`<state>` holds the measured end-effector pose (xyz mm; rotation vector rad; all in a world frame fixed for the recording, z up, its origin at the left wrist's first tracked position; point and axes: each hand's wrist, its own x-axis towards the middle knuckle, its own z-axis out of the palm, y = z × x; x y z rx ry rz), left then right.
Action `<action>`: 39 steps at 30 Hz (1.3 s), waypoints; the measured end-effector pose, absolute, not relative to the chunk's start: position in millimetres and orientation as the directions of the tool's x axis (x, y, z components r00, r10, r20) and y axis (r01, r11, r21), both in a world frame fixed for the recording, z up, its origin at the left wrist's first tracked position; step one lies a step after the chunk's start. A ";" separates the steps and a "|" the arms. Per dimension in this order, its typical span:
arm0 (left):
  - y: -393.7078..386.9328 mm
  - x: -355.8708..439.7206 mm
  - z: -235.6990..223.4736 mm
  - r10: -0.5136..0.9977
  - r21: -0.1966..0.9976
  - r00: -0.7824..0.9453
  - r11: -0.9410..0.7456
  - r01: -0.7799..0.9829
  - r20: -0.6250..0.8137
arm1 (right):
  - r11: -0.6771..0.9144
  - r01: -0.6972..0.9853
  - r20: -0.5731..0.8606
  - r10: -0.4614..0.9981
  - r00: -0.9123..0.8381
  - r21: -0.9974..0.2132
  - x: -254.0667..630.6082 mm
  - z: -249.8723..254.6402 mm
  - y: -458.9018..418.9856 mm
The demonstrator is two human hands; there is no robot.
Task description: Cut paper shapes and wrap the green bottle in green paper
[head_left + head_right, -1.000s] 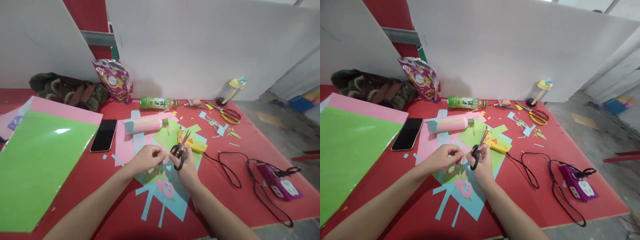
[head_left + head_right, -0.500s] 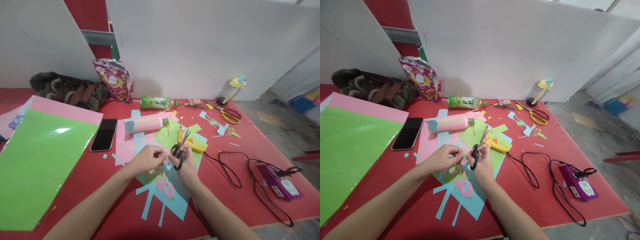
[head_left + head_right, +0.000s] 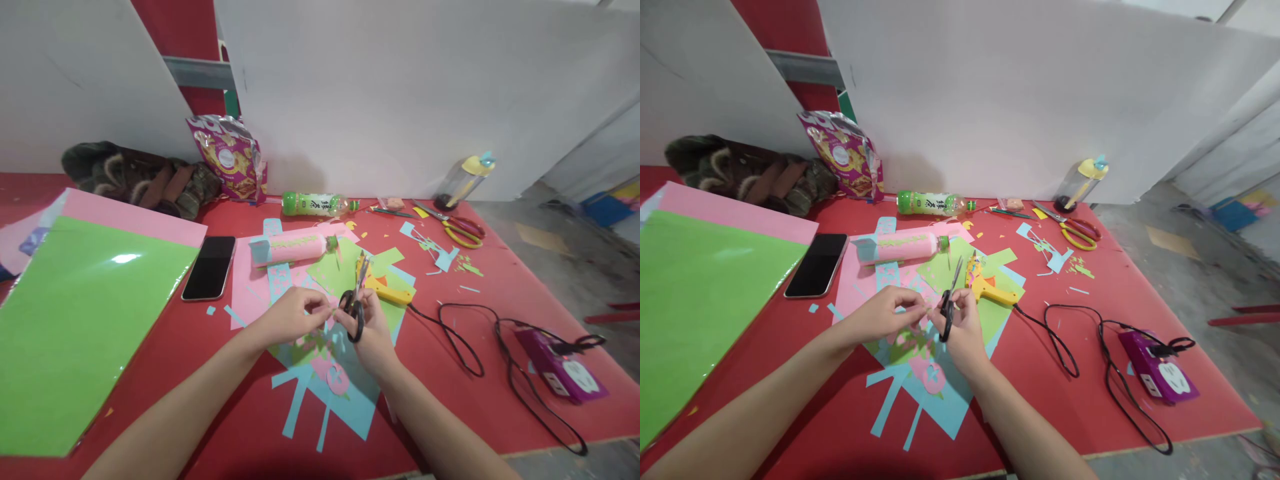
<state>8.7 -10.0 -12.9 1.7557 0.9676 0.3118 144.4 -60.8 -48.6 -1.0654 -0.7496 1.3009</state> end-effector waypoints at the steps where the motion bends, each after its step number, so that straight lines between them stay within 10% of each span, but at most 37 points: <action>1: -9.0 7.8 -12.1 0.758 0.894 0.611 -0.085 0.439 -0.229 | -0.069 -0.388 -0.130 0.983 0.133 -0.919 144.5 -49.6 -61.3; 16: -0.9 -7.2 0.5 0.879 0.908 0.470 -0.133 0.398 -0.077 | -0.244 -0.299 -0.123 0.921 -0.371 -0.923 143.4 -41.2 -69.3; 39: -3.6 -7.8 4.1 0.859 0.821 0.506 -0.230 0.522 -0.082 | -0.275 -0.346 -0.125 0.909 -0.398 -0.897 145.4 -41.8 -69.8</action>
